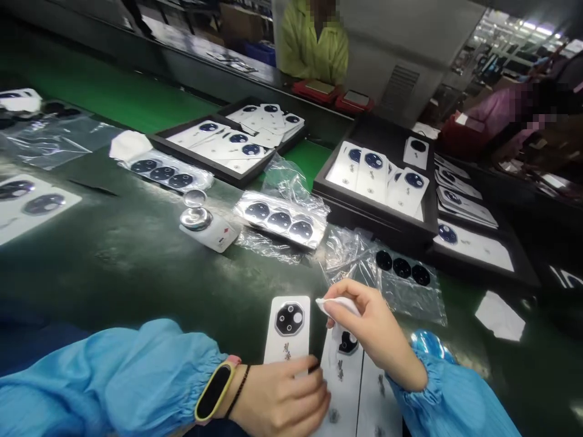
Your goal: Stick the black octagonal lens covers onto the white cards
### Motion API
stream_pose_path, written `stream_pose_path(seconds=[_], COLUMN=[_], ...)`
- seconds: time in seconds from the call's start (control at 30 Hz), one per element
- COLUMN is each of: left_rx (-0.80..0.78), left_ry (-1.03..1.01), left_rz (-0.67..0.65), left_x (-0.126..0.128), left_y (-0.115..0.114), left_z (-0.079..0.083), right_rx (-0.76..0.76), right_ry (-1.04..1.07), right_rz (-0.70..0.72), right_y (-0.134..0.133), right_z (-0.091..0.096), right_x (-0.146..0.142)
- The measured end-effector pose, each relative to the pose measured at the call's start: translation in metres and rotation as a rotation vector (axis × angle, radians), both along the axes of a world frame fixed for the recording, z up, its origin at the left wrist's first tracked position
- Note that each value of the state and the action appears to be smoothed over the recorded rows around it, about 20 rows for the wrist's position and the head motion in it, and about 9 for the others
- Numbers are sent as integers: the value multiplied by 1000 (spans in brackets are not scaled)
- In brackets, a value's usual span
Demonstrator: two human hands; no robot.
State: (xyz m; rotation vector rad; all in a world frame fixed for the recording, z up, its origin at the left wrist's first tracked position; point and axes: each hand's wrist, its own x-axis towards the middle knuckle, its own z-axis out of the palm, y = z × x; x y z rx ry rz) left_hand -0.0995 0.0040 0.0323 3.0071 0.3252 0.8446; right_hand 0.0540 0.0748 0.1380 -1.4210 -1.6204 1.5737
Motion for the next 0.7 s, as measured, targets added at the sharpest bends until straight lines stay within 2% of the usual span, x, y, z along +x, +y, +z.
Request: stream_pose_path(seconds=[0.03, 0.1, 0.2, 0.27, 0.33, 0.4, 0.53, 0.7], left_rx=[-18, -80, -146, -155, -181, -212, -262, -293], left_ry=[-12, 1, 54, 71, 88, 103, 142, 181], left_rz=[-35, 38, 312, 441, 567, 673, 786, 828], left_x=[0, -5, -25, -41, -55, -64, -67, -54], left_y=[1, 5, 9, 9, 6, 3, -1, -5], left_z=[-4, -10, -14, -13, -11, -11, -15, -24], right_rx=[30, 144, 454, 693, 904, 1076, 1132, 1151], right_ry=[-34, -107, -176, -179, -235, -401, -538, -670], right_rz=[10, 42, 132, 220, 366, 554, 735, 852], right_y=[5, 19, 47, 67, 84, 95, 104, 103], right_z=[4, 12, 21, 23, 20, 14, 6, 8], right_x=[-7, -26, -70, -106, -142, -173, -208, -218])
